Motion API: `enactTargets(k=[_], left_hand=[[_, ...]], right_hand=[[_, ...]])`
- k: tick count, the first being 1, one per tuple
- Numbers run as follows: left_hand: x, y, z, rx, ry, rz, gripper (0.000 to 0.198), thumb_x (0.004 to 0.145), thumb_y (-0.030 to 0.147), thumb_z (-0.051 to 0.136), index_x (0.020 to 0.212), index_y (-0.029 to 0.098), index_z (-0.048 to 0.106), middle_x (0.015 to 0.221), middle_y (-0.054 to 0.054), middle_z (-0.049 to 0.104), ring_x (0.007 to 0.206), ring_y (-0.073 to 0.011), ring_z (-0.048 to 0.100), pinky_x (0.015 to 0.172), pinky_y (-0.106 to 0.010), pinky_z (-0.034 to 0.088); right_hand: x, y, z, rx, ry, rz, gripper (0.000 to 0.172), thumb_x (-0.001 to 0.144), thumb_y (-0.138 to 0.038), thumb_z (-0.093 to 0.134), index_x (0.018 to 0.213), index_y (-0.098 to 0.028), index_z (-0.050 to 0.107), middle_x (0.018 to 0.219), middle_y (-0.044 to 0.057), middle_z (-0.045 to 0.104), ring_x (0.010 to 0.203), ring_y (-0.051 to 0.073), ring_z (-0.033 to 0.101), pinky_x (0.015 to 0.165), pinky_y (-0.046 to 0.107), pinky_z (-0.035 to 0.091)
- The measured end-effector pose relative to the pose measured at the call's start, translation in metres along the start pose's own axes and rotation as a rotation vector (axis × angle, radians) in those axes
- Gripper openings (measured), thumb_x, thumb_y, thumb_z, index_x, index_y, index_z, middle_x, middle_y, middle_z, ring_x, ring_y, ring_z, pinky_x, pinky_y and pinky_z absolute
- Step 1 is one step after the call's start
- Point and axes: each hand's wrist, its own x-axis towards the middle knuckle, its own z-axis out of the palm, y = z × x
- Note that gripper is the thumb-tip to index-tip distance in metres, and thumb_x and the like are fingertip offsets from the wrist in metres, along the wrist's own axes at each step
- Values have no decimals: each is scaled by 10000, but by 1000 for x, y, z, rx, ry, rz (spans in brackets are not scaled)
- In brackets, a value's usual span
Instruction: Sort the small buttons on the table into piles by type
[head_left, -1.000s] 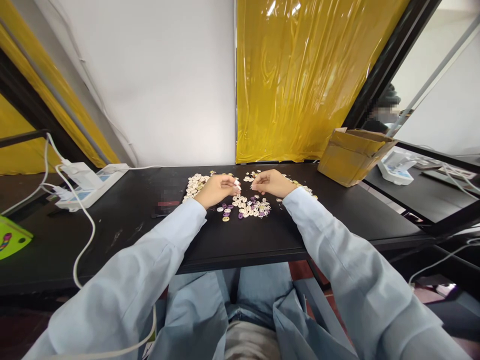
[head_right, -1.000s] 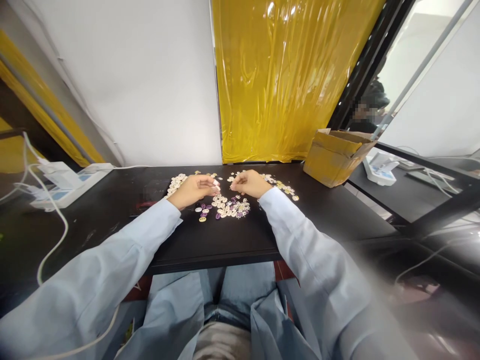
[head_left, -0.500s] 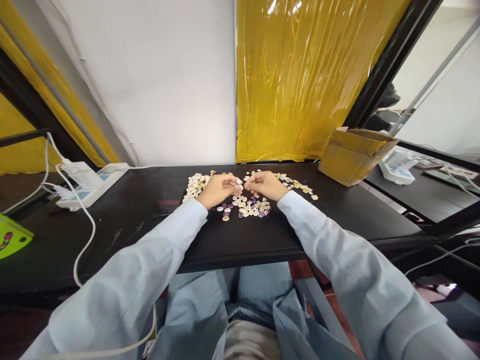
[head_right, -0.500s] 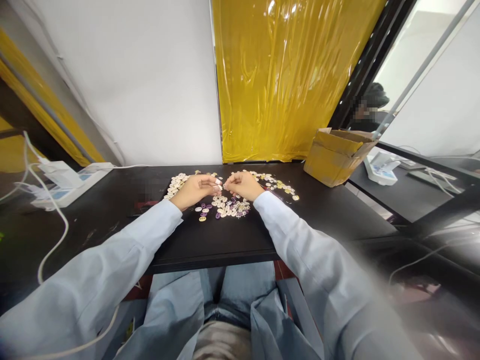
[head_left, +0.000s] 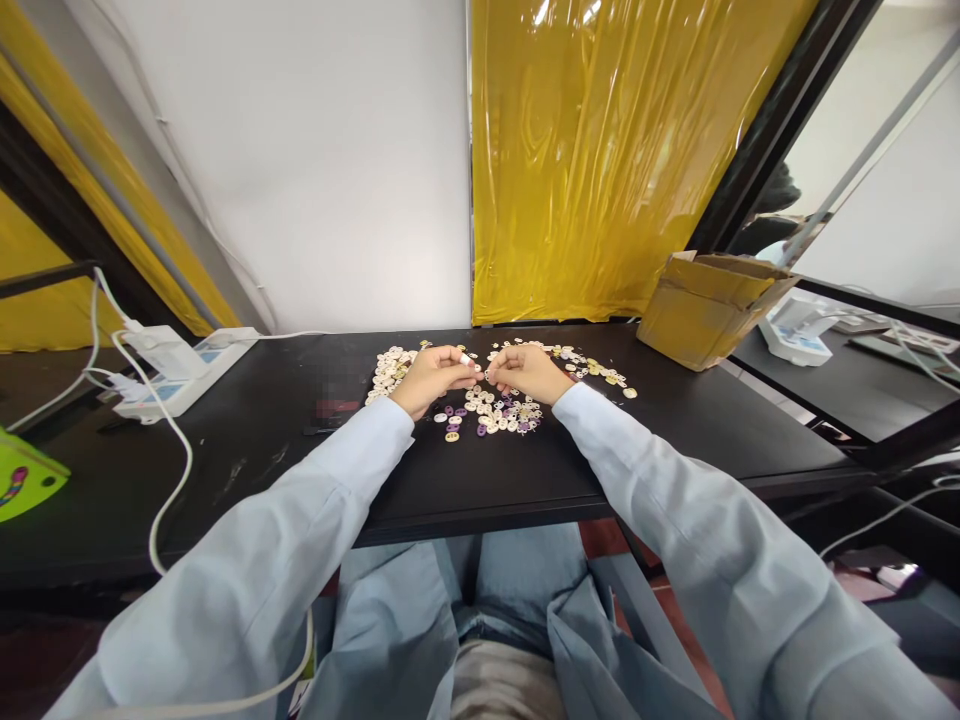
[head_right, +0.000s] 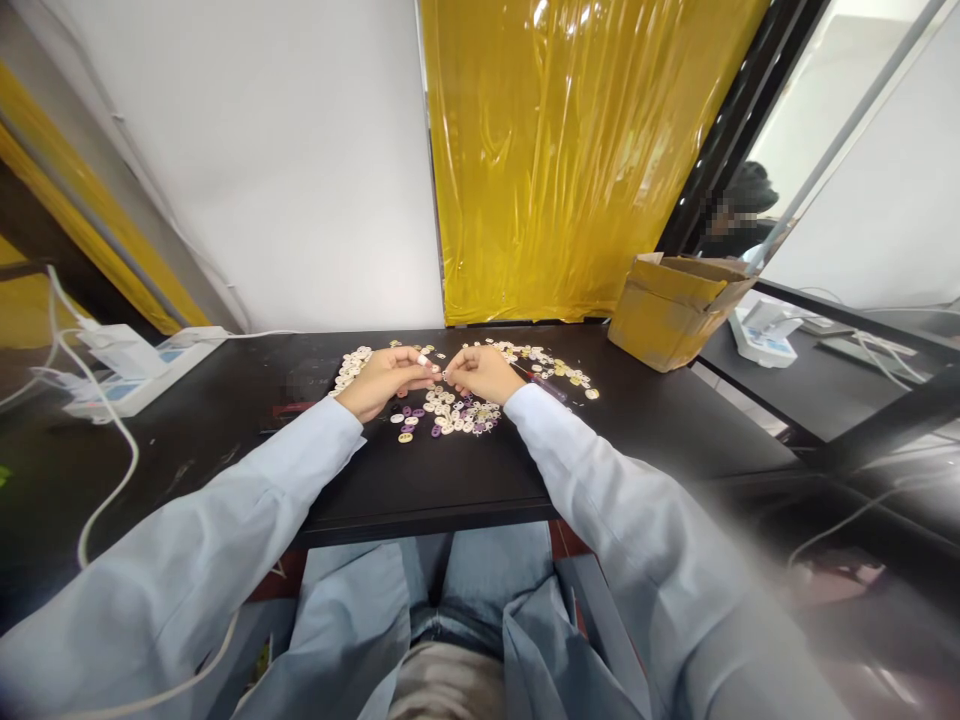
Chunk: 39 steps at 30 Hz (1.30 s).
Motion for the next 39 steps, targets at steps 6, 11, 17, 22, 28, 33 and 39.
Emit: enactTargets(k=[6,11,17,22,28,33,39], left_hand=[[4,-7,-3,-36,-53,12,339,627,177,796,912,120,622,789,-52,718,804,-176,704,861,-356,553],[1,-6,-3,66,-57,16,304,616,222,804,851,95,658,746,-77,721,800,-211,706,849,-383,561],[2,-6,-2,68,-29,26,274,638,282,791,801,111,654,769,-95,731,808,-219,713,844,-374,566],[2,-6,-1,48,-31,25,323,609,311,815,797,111,645,770,-94,733,808,-219,714,856,-381,564],[1,-9,-1,96,-67,43,350,610,346,822,800,101,660,758,-107,730,795,-228,712,825,-393,574],[4,-12,-3,160,-87,83,341,640,381,799,764,93,665,717,-121,716,715,-221,706,729,-377,594],[3,-12,-2,198,-97,84,329,631,378,802,743,102,663,697,-109,710,683,-209,696,706,-365,591]], right_hand=[[2,6,5,-9,-3,-30,75,691,-179,678,714,-121,635,593,15,640,498,92,584,494,208,515],[2,6,5,-19,18,-54,80,698,-190,677,719,-124,636,623,30,662,503,95,585,499,215,509],[0,0,4,-6,63,-60,92,699,-196,682,719,-134,618,623,18,657,508,90,583,504,211,515],[0,0,5,34,65,-84,105,710,-211,682,736,-136,613,618,18,653,536,104,603,533,232,544],[1,2,6,54,72,-85,151,701,-245,708,710,-143,597,625,21,662,550,108,614,552,238,551],[2,5,5,41,52,-100,186,685,-266,731,711,-140,597,612,20,653,523,105,602,520,233,528],[2,9,7,37,22,-101,183,684,-256,728,693,-135,590,573,10,630,492,103,583,488,226,498]])
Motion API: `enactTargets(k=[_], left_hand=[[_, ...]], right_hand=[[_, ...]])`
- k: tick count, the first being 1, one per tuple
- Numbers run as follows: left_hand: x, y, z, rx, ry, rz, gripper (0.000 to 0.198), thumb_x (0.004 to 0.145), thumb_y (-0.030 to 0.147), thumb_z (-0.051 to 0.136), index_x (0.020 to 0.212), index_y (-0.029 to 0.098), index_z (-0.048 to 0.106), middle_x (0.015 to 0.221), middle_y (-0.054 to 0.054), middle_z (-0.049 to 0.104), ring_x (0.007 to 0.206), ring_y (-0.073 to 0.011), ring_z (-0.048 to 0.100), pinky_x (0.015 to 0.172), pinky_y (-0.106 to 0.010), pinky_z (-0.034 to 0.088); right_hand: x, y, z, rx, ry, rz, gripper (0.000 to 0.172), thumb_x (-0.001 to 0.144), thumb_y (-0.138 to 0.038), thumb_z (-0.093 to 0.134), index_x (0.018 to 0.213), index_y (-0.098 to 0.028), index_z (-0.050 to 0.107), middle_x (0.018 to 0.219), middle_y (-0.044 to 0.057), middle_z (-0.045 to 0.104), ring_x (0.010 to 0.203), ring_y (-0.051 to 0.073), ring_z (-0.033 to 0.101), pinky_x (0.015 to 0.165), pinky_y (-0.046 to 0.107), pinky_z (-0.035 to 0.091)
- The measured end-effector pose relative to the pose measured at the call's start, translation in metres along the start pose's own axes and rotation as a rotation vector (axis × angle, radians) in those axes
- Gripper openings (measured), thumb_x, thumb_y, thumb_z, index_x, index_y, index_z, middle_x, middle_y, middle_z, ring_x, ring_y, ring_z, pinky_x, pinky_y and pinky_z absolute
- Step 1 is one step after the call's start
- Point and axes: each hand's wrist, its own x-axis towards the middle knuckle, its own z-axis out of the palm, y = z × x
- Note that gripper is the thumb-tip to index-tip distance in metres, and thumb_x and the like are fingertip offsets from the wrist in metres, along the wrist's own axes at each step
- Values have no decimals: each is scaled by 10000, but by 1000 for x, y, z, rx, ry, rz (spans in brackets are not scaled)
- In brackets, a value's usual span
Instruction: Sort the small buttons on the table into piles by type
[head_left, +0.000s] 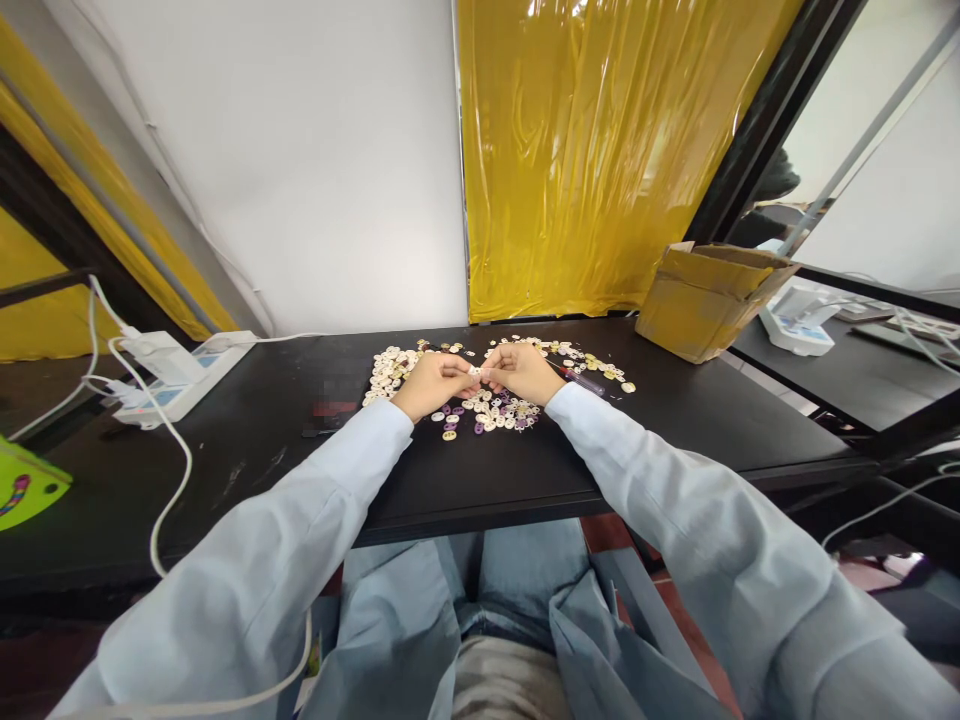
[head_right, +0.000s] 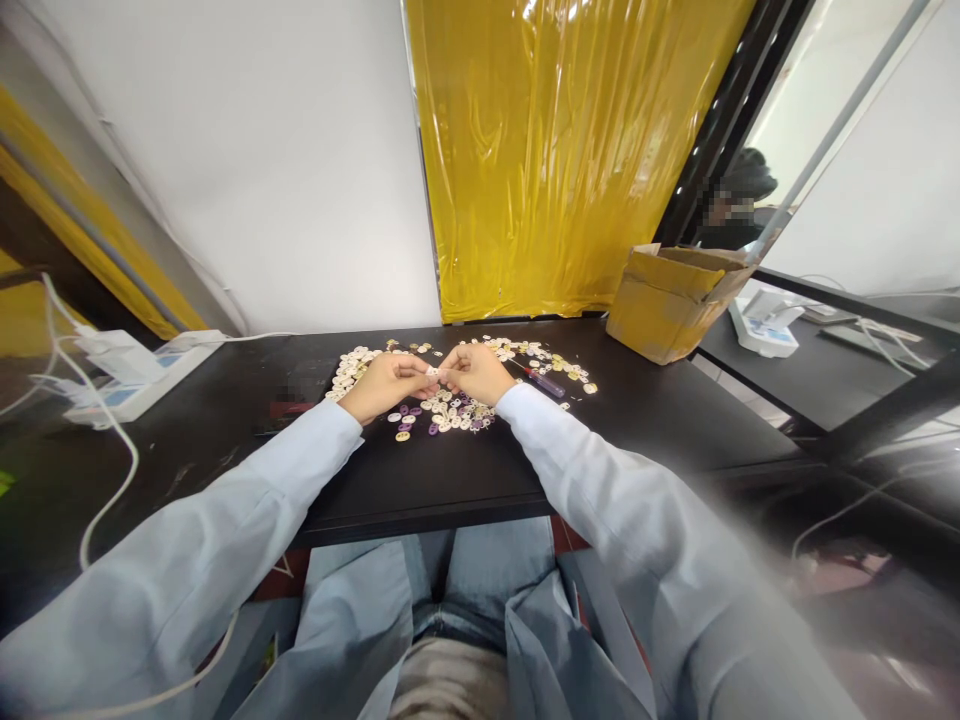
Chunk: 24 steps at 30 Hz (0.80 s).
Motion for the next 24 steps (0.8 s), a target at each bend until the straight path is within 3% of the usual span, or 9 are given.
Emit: enactTargets(k=[6,10,13,17,21,24], left_hand=[[0,7,-3,70,-2,-11,233,720,345,704,764,126,640,724,-89,703,679,-184,678,656,-308,554],[-1,11,-16,430,112,107,161,770,303,571,691,167,605,650,-17,667,519,-131,594,576,-263,466],[-1,11,-27,692,98,138,217,765,280,512,590,181,596,554,2,626,506,-139,563,578,-265,414],[0,7,-33,877,71,142,267,720,284,542,468,195,551,502,-8,589,520,-157,524,544,-276,342],[3,3,-35,969,97,117,254,667,299,619,450,205,526,487,-17,547,540,-180,516,567,-292,334],[2,4,-35,988,121,176,170,657,275,630,517,201,568,561,-28,562,593,-196,533,620,-302,370]], right_hand=[[1,-8,-1,11,24,25,183,725,-294,698,733,-127,622,628,37,659,531,117,598,534,258,530],[2,-9,-20,-212,62,12,146,721,-281,699,739,-139,672,688,49,691,598,125,616,579,243,517],[1,-5,-36,-444,3,66,87,628,-201,753,671,-151,697,648,32,691,604,140,628,597,241,503],[-1,-2,-43,-525,-86,163,108,575,-140,763,673,-162,721,590,5,675,545,132,613,570,233,491],[-2,-3,-41,-520,-131,111,70,597,-144,742,661,-170,732,605,5,686,580,133,625,583,224,493],[-2,-3,-42,-516,-146,110,73,611,-155,736,683,-168,740,640,18,701,605,139,636,593,225,496]])
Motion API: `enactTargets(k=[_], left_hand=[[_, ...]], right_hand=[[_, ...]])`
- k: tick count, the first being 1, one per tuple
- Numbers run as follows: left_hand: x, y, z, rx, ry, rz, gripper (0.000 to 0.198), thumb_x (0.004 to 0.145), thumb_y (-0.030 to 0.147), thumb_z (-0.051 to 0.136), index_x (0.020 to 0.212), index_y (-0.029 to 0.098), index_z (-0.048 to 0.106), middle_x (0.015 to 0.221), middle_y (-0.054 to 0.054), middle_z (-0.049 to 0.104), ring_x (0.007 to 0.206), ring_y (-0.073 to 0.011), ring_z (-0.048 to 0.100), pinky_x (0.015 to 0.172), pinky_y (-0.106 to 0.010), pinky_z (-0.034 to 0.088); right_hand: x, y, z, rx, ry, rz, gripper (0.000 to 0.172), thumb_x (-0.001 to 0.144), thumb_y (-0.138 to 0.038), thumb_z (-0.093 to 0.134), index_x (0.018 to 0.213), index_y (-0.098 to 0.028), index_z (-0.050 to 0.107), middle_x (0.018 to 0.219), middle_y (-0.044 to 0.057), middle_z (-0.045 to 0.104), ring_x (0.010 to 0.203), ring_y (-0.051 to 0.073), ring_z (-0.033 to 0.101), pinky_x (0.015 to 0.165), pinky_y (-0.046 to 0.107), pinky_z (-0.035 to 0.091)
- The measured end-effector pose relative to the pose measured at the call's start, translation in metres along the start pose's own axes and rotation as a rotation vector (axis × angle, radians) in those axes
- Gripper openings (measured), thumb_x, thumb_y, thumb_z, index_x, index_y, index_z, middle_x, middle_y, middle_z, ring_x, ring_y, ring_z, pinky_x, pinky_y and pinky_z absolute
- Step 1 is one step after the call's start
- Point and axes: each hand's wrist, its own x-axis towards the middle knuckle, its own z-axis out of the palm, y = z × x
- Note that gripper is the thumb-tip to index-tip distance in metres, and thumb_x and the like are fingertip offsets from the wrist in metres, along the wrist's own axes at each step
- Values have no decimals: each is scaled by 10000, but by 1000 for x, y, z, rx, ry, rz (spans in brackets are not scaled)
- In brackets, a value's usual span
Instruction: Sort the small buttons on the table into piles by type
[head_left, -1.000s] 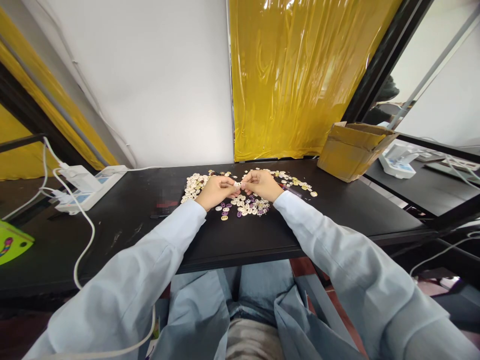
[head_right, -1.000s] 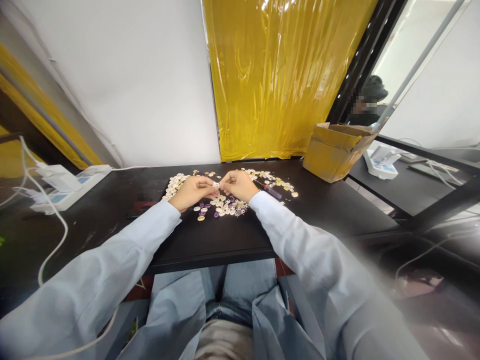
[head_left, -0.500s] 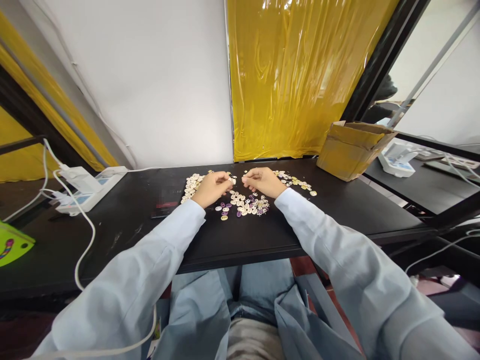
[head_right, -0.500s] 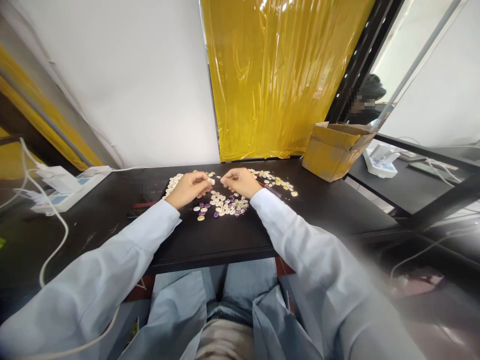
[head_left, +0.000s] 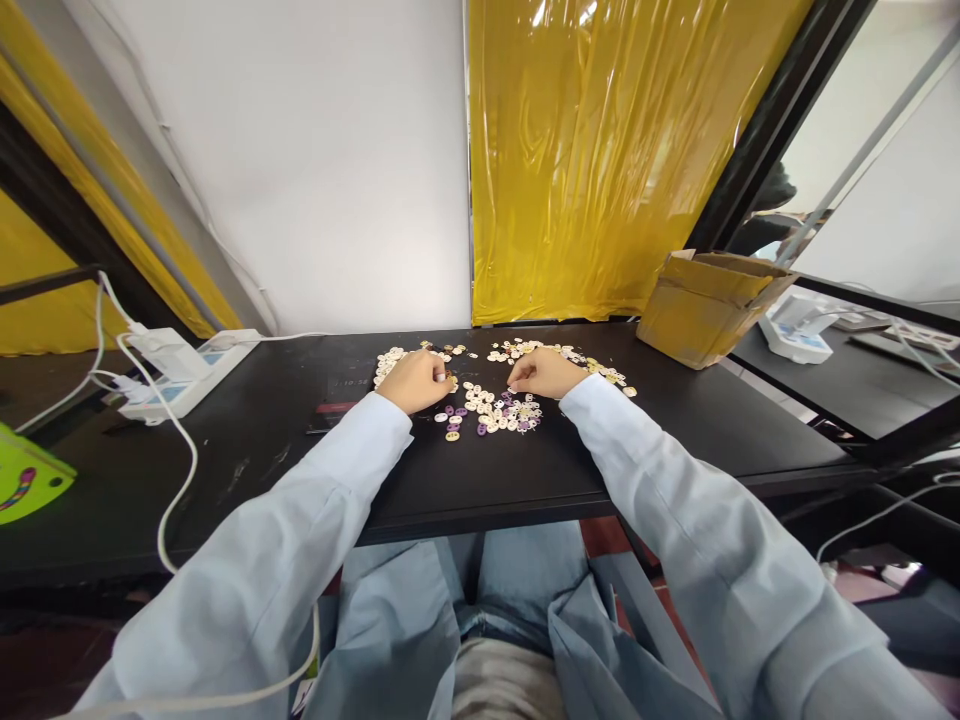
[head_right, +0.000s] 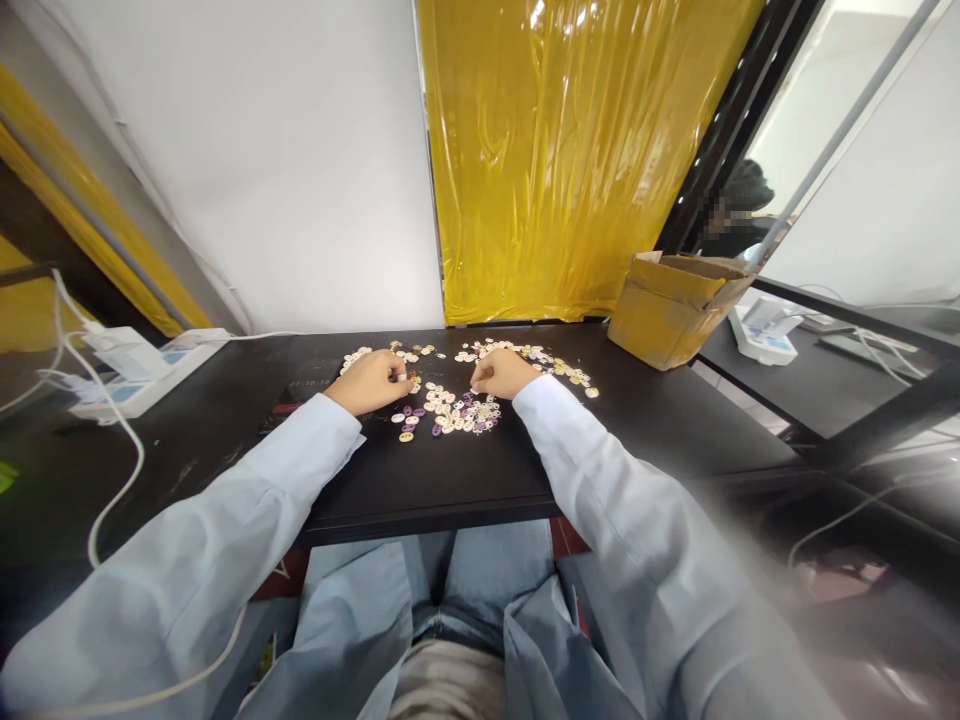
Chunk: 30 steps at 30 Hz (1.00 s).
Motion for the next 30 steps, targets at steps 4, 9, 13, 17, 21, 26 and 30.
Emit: enactTargets(k=[4,9,13,17,21,26,30], left_hand=[[-1,5,1,-82,-3,188,118,690,247,608,772,187,668,756,-40,611,698,-196,560,686,-306,420],[3,2,11,-156,-72,310,275,733,200,592,989,199,691,1020,-81,647,961,-240,569,923,-377,407],[7,-4,17,-158,-112,357,198,756,191,571,909,198,697,994,-78,663,1020,-248,547,967,-399,382],[6,-2,16,-149,-90,319,141,744,190,580,847,186,677,859,-67,641,871,-229,567,856,-352,426],[4,3,15,-137,-94,293,138,740,164,557,840,178,651,776,-43,605,746,-192,560,746,-306,433],[3,5,18,-211,-53,294,201,738,159,551,904,176,662,769,-38,618,703,-179,568,701,-296,432],[2,12,18,-419,32,174,139,784,224,542,851,171,651,824,-41,638,719,-161,585,709,-286,453]], right_hand=[[0,1,-2,-2,-58,11,126,604,-140,736,727,-164,745,650,23,702,613,147,641,601,233,502],[0,0,0,-38,-70,-8,100,609,-96,706,682,-163,716,637,15,688,613,137,631,588,220,492],[1,-1,3,-56,-37,1,118,584,-57,691,637,-162,677,597,2,658,580,129,609,554,210,473],[2,-1,5,-66,-14,3,118,590,-54,666,628,-165,646,584,0,642,569,135,604,554,221,474],[2,-3,5,-34,13,-8,111,602,-67,645,669,-155,658,601,9,645,580,144,610,559,233,481],[2,-4,9,73,79,-92,169,648,-84,611,771,-141,710,699,32,678,644,139,627,633,245,503],[3,-8,15,270,36,-85,257,641,-84,617,880,-138,695,727,22,672,641,126,632,627,248,517]])
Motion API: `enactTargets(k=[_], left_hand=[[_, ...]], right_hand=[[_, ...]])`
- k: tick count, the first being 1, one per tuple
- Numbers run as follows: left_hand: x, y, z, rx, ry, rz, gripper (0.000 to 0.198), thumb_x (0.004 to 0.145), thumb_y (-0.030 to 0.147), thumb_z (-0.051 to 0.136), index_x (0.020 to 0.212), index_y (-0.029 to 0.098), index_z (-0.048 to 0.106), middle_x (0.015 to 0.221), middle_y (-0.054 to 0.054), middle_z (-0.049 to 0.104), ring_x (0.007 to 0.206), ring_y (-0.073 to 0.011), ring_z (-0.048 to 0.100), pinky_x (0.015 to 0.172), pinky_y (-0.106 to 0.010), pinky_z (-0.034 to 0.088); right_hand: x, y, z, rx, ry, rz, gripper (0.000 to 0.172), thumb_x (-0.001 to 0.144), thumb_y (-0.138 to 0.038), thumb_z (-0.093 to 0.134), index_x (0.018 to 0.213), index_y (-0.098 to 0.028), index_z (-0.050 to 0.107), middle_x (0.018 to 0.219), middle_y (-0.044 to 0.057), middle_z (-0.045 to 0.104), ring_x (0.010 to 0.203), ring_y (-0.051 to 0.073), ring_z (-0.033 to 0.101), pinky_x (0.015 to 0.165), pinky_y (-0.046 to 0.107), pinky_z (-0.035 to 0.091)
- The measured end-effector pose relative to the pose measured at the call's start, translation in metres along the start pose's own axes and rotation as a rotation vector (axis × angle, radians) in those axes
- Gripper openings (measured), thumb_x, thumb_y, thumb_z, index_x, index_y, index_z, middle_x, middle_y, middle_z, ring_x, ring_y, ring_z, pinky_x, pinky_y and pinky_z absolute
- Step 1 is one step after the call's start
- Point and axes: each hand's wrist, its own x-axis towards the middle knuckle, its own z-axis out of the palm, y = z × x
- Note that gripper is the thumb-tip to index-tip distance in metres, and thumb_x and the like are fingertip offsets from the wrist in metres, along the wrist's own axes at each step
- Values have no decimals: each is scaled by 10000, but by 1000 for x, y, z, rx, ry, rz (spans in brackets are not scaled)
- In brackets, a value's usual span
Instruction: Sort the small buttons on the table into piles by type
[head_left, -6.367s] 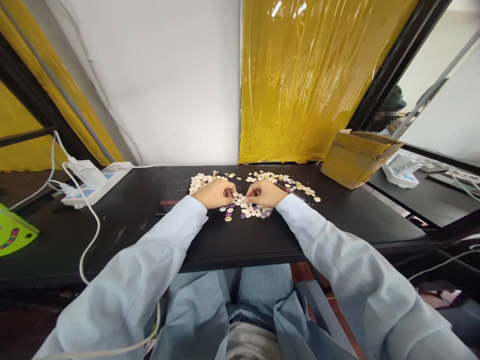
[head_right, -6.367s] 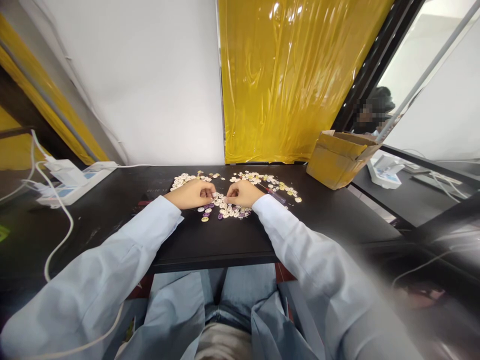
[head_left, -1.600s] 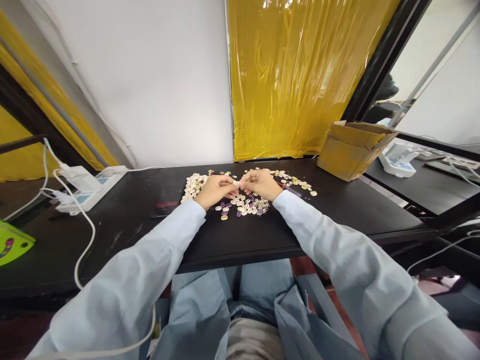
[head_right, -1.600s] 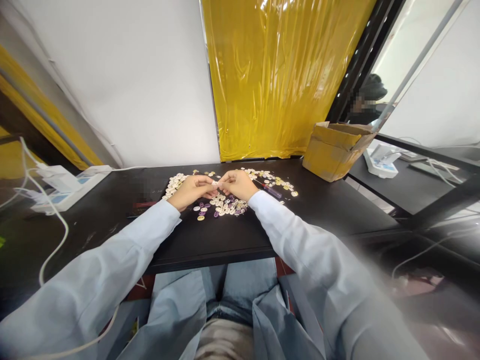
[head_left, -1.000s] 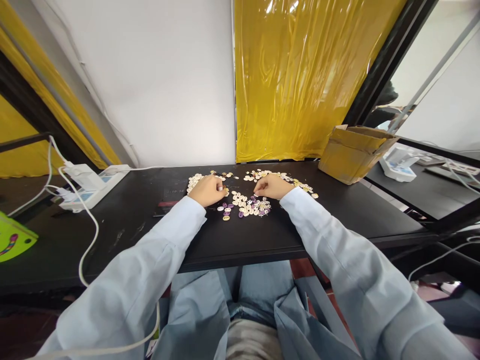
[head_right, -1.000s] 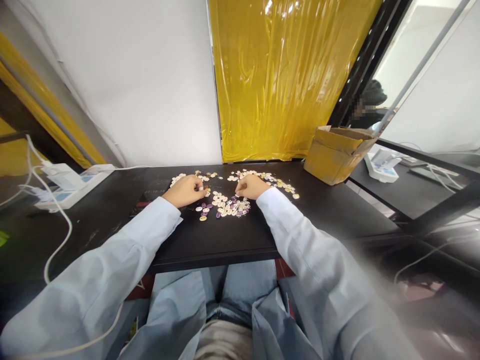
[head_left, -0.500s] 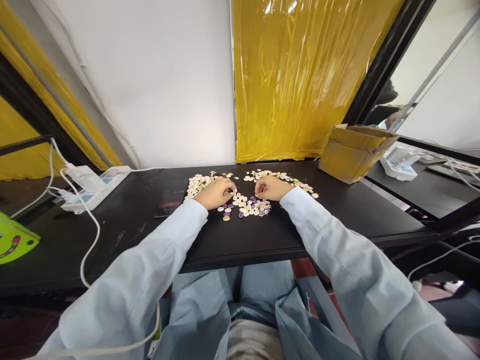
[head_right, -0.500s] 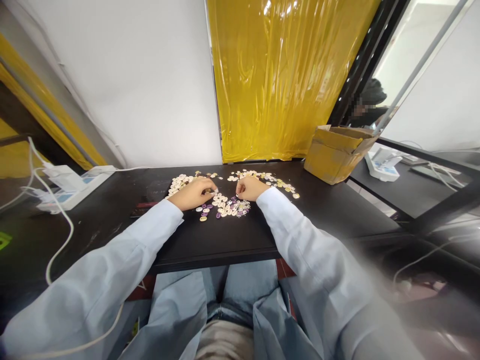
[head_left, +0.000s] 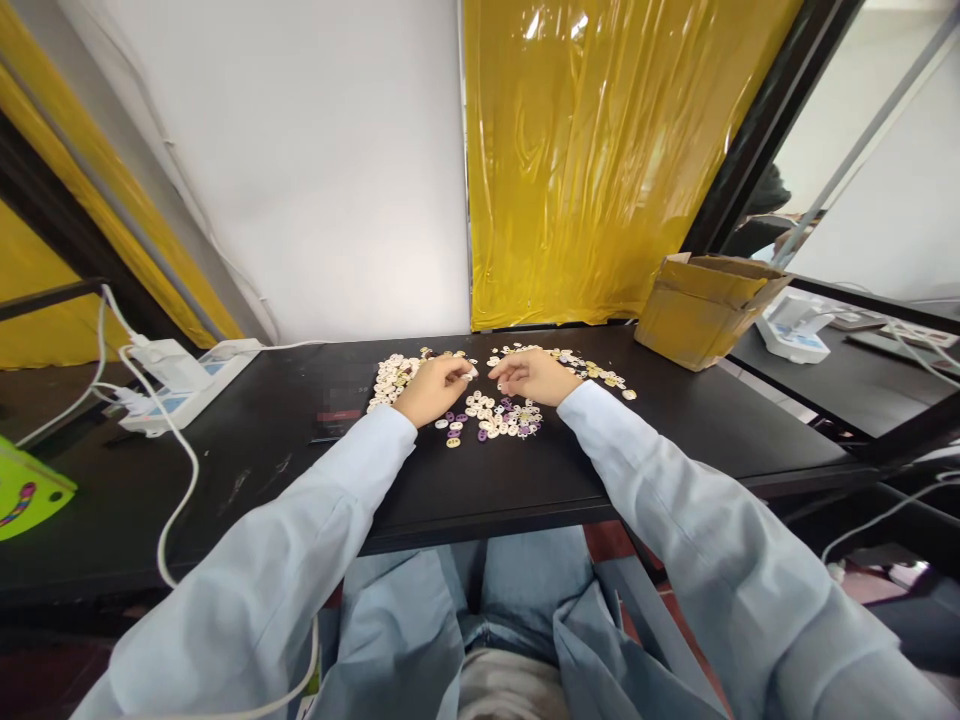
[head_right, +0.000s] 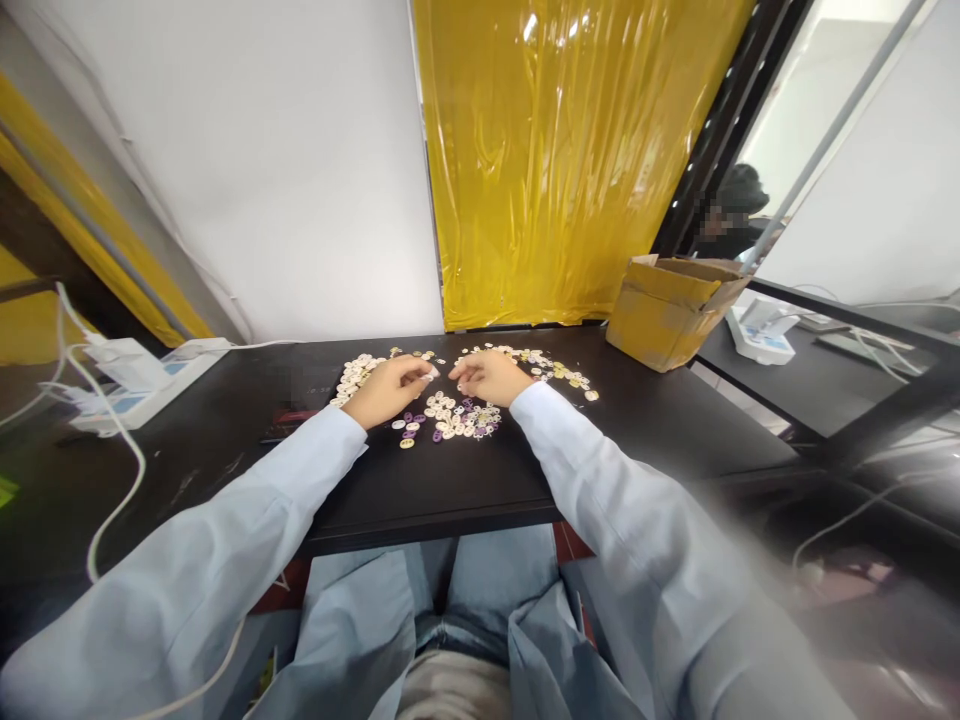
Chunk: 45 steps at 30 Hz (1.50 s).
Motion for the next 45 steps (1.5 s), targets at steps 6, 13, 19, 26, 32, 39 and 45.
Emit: enactTargets(k=[6,13,19,26,32,39,45], left_hand=[[1,10,6,-474,71,-210,206,737,325,660,834,151,608,811,-35,657,757,-176,670,714,-291,511],[-3,14,10,-636,71,-339,318,632,325,780,832,120,641,745,-57,697,734,-176,680,754,-332,546],[-3,11,13,-632,58,-314,324,594,267,805,836,120,648,717,-53,709,692,-187,688,712,-332,559],[-3,9,15,-617,71,-271,275,621,237,773,827,120,633,697,-52,707,680,-199,698,680,-330,567],[-5,10,14,-626,98,-245,277,606,235,783,804,114,633,688,-48,697,661,-193,694,696,-343,573],[-2,12,16,-641,138,-228,258,636,245,748,825,120,625,757,-63,704,695,-189,692,729,-357,571],[0,6,-2,-272,115,-210,114,683,199,622,784,150,647,676,-22,668,622,-148,638,609,-263,510]], right_hand=[[3,-7,9,214,44,-39,177,572,-146,727,733,-131,654,671,8,668,646,122,631,661,263,527],[4,-6,10,234,75,-94,149,622,-194,704,758,-132,714,723,38,711,675,154,651,707,308,531],[4,-8,13,280,126,-35,219,569,-138,720,755,-144,604,619,-12,640,589,130,625,613,285,537],[5,-7,19,339,196,-23,299,558,-145,732,708,-181,476,563,-33,628,504,131,619,541,277,533],[3,-11,26,539,217,81,374,506,-157,780,665,-187,444,572,-20,659,557,152,657,573,289,564],[3,-16,26,639,255,122,341,519,-195,816,692,-163,524,577,-1,656,608,157,672,645,300,578],[5,-8,6,148,209,55,216,588,-223,778,746,-137,659,712,39,694,633,142,643,643,277,539]])
